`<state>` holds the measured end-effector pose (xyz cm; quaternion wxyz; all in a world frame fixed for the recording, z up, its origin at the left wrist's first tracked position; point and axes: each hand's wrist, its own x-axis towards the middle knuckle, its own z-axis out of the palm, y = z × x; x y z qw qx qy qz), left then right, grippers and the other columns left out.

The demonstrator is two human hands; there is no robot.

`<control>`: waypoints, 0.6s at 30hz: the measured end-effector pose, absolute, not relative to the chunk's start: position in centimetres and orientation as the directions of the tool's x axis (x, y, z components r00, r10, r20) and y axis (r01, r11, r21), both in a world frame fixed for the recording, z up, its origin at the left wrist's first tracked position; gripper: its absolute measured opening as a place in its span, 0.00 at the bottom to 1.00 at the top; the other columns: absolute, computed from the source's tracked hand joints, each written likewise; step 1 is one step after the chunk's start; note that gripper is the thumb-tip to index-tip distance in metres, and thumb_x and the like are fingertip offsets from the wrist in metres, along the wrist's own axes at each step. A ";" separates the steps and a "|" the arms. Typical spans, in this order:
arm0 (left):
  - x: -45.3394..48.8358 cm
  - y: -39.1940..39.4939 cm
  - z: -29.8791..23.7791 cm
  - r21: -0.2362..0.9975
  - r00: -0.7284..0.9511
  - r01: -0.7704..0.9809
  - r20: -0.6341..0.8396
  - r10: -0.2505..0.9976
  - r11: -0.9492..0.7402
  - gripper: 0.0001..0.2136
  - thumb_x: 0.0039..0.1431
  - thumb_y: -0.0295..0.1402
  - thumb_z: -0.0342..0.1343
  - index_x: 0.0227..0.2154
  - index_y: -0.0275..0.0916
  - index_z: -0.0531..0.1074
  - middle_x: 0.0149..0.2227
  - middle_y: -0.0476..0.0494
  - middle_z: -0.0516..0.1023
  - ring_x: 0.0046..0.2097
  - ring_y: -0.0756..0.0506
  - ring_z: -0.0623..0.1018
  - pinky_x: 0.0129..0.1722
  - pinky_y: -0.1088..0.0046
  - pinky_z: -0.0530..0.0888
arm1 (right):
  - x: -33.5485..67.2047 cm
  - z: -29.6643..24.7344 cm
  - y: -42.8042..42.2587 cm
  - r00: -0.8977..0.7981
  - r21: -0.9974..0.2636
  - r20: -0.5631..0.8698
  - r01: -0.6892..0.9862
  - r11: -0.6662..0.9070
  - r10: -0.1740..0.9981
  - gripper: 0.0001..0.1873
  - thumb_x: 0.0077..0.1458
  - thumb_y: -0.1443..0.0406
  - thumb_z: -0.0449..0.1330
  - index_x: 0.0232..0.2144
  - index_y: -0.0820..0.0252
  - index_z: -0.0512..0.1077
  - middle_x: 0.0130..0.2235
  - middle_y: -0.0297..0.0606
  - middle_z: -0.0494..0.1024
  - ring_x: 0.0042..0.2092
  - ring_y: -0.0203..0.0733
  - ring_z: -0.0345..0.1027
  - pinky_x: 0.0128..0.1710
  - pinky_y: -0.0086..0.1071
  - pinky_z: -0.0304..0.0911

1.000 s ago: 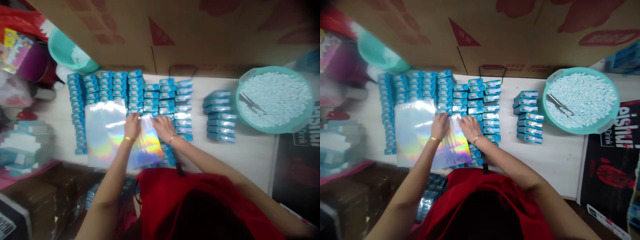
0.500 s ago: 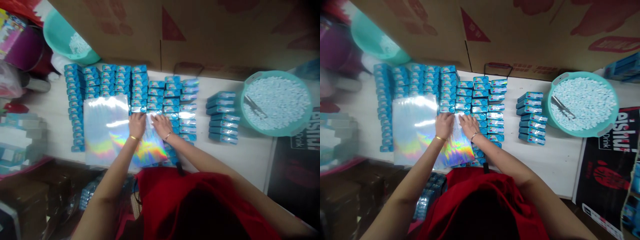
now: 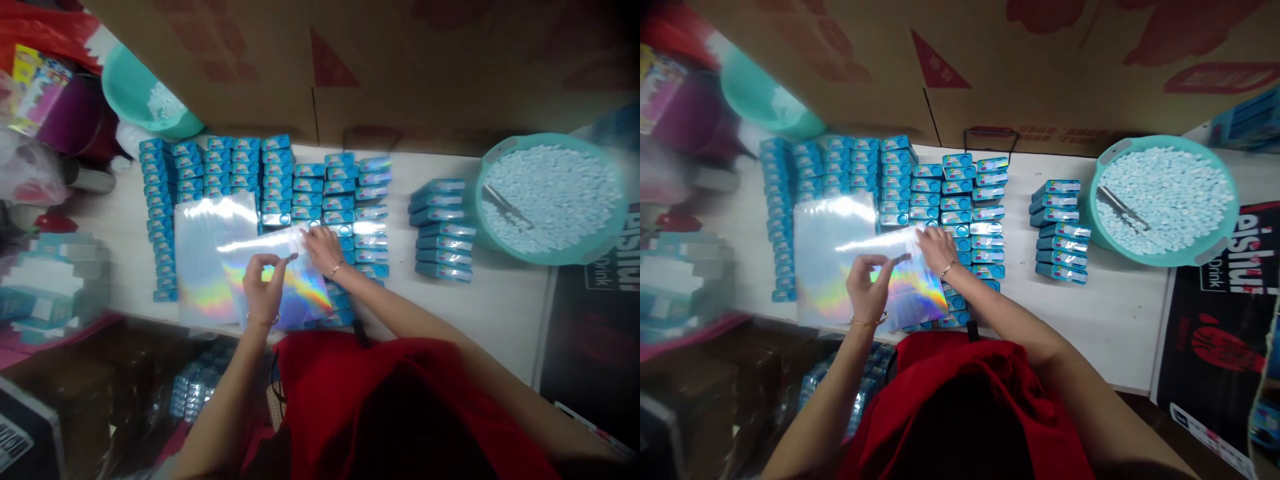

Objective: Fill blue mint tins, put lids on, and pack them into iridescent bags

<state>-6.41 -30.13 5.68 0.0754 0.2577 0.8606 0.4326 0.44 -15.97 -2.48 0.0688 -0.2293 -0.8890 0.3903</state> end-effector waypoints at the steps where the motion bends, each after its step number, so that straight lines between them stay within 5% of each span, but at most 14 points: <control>1: -5.4 -30.0 6.4 0.867 -0.901 0.239 0.031 0.432 0.437 0.08 0.54 0.36 0.59 0.29 0.39 0.67 0.30 0.48 0.73 0.35 0.47 0.75 0.40 0.68 0.70 | 1.3 -1.9 -16.1 -0.852 -0.821 -0.052 0.333 0.463 0.521 0.21 0.66 0.57 0.44 0.48 0.59 0.72 0.45 0.46 0.72 0.48 0.47 0.60 0.48 0.41 0.55; 4: -2.7 -28.9 7.1 0.962 -0.920 -0.109 -0.194 0.342 0.252 0.11 0.49 0.36 0.63 0.28 0.39 0.66 0.28 0.50 0.73 0.34 0.49 0.76 0.38 0.71 0.72 | 4.8 -0.1 -16.8 -0.774 -0.975 -0.196 0.219 -0.036 0.602 0.30 0.65 0.48 0.38 0.40 0.58 0.74 0.39 0.41 0.74 0.44 0.43 0.66 0.45 0.38 0.60; 8: 0.8 -27.1 5.4 0.925 -0.840 -0.324 -0.377 0.389 0.197 0.10 0.47 0.35 0.63 0.27 0.39 0.66 0.26 0.51 0.74 0.31 0.51 0.74 0.37 0.73 0.71 | 10.6 1.6 -17.8 -0.713 -0.900 -0.389 0.157 -0.408 0.583 0.20 0.53 0.46 0.58 0.31 0.57 0.72 0.31 0.34 0.74 0.35 0.40 0.68 0.39 0.35 0.63; 13: 5.2 -25.4 1.9 0.874 -0.736 -0.378 -0.484 0.472 0.306 0.10 0.46 0.35 0.63 0.25 0.38 0.68 0.23 0.53 0.70 0.28 0.52 0.70 0.33 0.76 0.68 | 16.9 1.5 -16.3 -0.524 -0.925 -0.380 0.193 -0.329 0.762 0.15 0.53 0.52 0.60 0.25 0.56 0.68 0.25 0.31 0.69 0.29 0.37 0.62 0.34 0.33 0.61; 18: 6.9 -23.1 -1.0 0.919 -0.766 -0.111 -0.322 0.557 0.378 0.08 0.50 0.36 0.60 0.25 0.39 0.69 0.26 0.51 0.71 0.31 0.50 0.71 0.36 0.74 0.68 | 20.1 -0.4 -12.9 -0.499 -0.913 -0.212 0.408 0.012 0.841 0.13 0.57 0.56 0.55 0.26 0.57 0.67 0.27 0.33 0.69 0.31 0.39 0.61 0.35 0.33 0.59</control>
